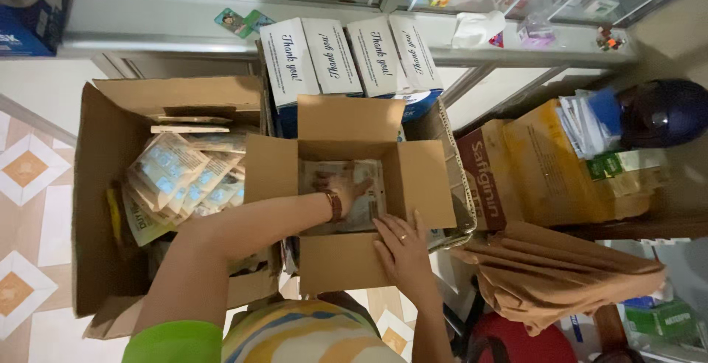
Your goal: The person takes individually packaged face mask packets from a cardboard box and places them one at a time into a second open box printed with 'Thank you!', occasionally rearranging the packets and pressing them down to fit. The person continues transferring mask packets between the two boxes on the counter.
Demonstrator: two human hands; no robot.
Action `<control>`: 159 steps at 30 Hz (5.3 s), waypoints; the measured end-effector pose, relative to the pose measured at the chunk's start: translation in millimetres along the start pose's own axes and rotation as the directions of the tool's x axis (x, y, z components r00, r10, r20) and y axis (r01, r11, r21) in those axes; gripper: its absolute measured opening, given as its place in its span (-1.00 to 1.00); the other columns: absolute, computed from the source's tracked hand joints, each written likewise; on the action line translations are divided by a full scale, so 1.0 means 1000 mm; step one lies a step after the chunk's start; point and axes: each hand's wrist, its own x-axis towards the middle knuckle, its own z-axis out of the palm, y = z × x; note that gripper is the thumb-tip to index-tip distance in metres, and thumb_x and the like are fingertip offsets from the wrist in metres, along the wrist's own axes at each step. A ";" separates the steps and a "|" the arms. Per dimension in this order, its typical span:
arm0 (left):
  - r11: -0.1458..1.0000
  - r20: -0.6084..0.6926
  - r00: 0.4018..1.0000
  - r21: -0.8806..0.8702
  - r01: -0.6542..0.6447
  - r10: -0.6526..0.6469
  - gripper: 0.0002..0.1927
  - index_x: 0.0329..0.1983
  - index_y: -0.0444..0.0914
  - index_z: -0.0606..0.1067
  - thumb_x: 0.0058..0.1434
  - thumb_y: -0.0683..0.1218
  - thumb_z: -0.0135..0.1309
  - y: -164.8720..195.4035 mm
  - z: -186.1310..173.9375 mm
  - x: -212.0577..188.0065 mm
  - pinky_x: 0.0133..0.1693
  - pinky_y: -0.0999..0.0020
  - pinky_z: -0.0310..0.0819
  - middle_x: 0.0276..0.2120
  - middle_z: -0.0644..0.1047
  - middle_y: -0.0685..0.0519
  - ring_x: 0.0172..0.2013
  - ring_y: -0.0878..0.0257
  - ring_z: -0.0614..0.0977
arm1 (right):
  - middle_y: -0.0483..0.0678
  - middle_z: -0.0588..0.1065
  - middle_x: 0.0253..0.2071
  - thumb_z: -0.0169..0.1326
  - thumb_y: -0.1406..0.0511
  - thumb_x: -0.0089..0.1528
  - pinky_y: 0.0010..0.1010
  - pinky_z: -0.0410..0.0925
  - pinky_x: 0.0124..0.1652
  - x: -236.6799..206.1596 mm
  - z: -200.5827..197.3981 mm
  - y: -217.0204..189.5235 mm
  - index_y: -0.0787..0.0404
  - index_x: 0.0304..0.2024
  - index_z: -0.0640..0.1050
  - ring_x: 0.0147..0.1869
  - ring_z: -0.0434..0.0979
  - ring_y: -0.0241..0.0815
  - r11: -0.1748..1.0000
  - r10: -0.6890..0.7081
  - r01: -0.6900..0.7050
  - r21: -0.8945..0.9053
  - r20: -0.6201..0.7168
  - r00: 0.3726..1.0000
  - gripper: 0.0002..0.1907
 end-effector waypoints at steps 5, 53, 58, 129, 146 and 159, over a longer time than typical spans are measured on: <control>0.546 0.084 0.800 0.688 -0.478 0.594 -0.12 0.59 0.01 0.09 0.23 0.15 0.15 -0.011 -0.045 -0.041 -0.17 0.04 0.64 0.08 0.63 -0.12 -0.11 0.01 0.70 | 0.05 0.50 0.17 0.10 0.26 0.27 0.15 0.04 0.42 0.006 0.000 -0.003 0.23 0.15 0.50 0.30 0.43 0.06 1.000 0.014 -0.014 -0.016 0.003 1.000 -0.59; -0.501 -0.778 0.535 -0.624 -0.600 0.330 -0.36 0.49 -0.16 0.10 0.44 0.18 -0.16 -0.225 -0.150 -0.254 0.28 -0.07 0.44 0.36 0.37 -0.01 0.29 0.07 0.46 | 0.09 0.29 0.47 0.10 0.33 0.37 -0.17 0.20 0.40 0.138 -0.050 -0.061 0.16 0.46 0.27 0.53 0.31 0.02 0.832 -0.228 0.184 0.523 0.019 0.974 -0.39; -0.498 -0.644 0.514 -0.765 -0.408 0.567 -0.34 0.52 -0.21 0.17 0.48 0.21 -0.15 -0.167 -0.138 -0.262 0.27 -0.04 0.39 0.35 0.39 -0.06 0.30 0.06 0.46 | 0.16 0.28 0.45 0.12 0.35 0.38 -0.21 0.27 0.38 0.173 -0.064 -0.065 0.32 0.46 0.23 0.51 0.29 -0.10 0.605 -0.252 0.130 0.786 0.034 0.967 -0.36; -0.141 -0.868 0.484 -0.495 -0.857 0.109 -0.58 0.31 -0.27 0.37 0.47 0.01 -0.02 -0.269 -0.146 -0.158 0.21 0.03 0.50 0.18 0.48 -0.10 0.21 0.05 0.54 | -0.05 0.37 0.35 0.09 -0.05 0.23 -0.12 0.42 0.14 0.072 0.063 -0.044 -0.07 0.45 0.29 0.29 0.46 0.07 0.996 0.004 0.038 -0.078 0.473 0.881 -0.24; 0.808 -0.733 0.345 0.501 -0.309 0.586 -0.66 0.10 -0.23 0.57 0.25 -0.16 0.14 -0.320 -0.204 -0.048 0.38 -0.36 0.03 0.18 0.51 -0.08 0.25 -0.06 0.46 | -0.08 0.50 0.27 0.14 0.07 0.23 -0.25 0.46 0.13 0.058 0.048 -0.099 0.02 0.21 0.55 0.28 0.53 -0.04 0.967 0.251 -0.254 -0.011 0.195 0.948 -0.50; 0.516 -0.993 -0.070 0.112 -0.849 0.100 -0.79 -0.02 -0.20 0.61 0.36 -0.33 0.22 -0.299 -0.218 -0.221 -0.28 0.49 0.45 -0.07 0.56 0.07 -0.25 0.35 0.55 | 0.10 0.38 0.38 0.16 0.27 0.26 -0.09 0.36 0.29 0.103 -0.004 -0.061 0.09 0.35 0.38 0.43 0.40 0.09 0.935 -0.325 0.279 0.220 0.213 0.922 -0.41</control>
